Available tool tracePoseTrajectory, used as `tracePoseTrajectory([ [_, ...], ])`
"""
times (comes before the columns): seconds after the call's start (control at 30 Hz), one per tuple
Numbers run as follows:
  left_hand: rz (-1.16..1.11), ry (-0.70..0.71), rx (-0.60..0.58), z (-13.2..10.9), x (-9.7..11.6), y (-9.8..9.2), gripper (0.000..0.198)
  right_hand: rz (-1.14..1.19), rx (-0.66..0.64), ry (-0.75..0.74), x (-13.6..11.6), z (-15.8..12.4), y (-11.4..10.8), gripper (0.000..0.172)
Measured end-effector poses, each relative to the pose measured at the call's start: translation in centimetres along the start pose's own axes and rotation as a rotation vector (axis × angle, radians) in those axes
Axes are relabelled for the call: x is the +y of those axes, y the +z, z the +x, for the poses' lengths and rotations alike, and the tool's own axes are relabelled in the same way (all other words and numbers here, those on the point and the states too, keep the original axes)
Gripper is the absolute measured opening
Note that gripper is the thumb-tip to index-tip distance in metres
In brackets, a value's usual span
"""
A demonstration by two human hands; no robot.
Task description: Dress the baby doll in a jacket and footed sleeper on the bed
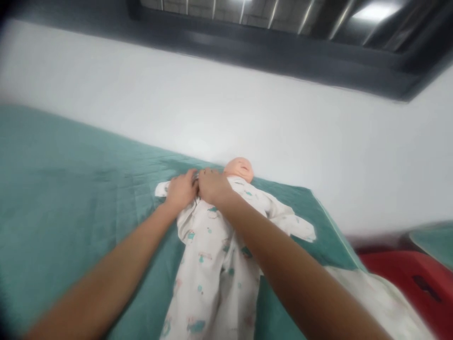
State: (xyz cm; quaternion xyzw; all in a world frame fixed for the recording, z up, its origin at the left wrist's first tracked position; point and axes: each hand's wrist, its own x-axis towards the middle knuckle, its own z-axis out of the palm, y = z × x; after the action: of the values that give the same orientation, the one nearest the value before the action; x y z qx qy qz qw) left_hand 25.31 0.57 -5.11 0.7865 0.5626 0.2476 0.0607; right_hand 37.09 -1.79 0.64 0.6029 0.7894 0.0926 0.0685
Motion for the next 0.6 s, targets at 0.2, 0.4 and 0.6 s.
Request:
tracePoseTrajectory([
  [0.2, 0.042, 0.029, -0.068, 0.3, -0.3, 0.0, 0.027, 0.029, -0.149, -0.093, 0.3, 1.8, -0.6, 0.031],
  [0.4, 0.025, 0.034, -0.027, -0.1, -0.5, -0.4, 0.027, 0.008, -0.211, -0.123, 0.8, 1.8, -1.6, 0.036],
  [0.6, -0.107, -0.001, 0.019, -1.1, -1.2, -0.7, 0.037, -0.048, -0.228, -0.222, 1.9, 0.5, -2.7, 0.044],
])
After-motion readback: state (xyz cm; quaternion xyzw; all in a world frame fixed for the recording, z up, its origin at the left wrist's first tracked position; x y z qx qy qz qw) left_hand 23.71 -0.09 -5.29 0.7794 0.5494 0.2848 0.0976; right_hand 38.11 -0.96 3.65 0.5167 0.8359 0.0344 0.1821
